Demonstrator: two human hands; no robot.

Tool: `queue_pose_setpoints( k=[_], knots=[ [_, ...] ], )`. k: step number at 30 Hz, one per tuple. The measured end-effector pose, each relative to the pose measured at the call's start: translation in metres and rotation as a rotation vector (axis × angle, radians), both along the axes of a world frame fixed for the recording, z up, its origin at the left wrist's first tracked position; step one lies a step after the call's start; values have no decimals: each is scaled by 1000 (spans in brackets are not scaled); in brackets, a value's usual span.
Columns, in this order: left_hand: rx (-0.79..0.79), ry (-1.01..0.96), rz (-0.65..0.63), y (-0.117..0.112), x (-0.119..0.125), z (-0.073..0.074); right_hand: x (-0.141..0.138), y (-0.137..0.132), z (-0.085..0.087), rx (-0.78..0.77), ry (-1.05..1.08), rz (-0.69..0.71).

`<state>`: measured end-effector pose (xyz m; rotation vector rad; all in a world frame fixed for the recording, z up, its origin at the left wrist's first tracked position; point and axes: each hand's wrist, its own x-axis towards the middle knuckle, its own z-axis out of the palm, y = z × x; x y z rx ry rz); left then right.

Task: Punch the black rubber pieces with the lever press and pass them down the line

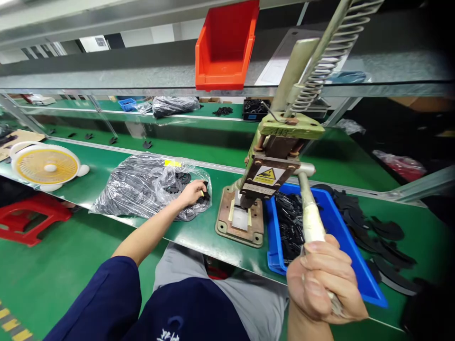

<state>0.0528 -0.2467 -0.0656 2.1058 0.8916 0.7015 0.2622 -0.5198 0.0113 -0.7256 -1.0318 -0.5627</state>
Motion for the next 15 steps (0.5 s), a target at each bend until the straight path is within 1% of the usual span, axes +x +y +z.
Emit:
queue_pose_setpoints(
  k=[3, 5, 7, 11, 13, 15],
  knots=[
    [-311, -179, 91, -2, 2, -11, -1, 0, 0, 4, 5, -8],
    [-458, -295, 102, -6, 3, -11, -2, 0, 1, 1, 5, -13],
    [-542, -365, 59, -13, 2, -5, -5, 0, 3, -15, 13, -13],
    [-760, -410, -129, -32, 1, 13, -9, -1, 6, -33, 24, -22],
    [-825, -421, -153, -40, 4, 21, -9, -2, 5, -52, 24, -32],
    [-815, -422, -125, -48, 12, 25, -9, -3, 4, -76, 25, -38]
  ],
)
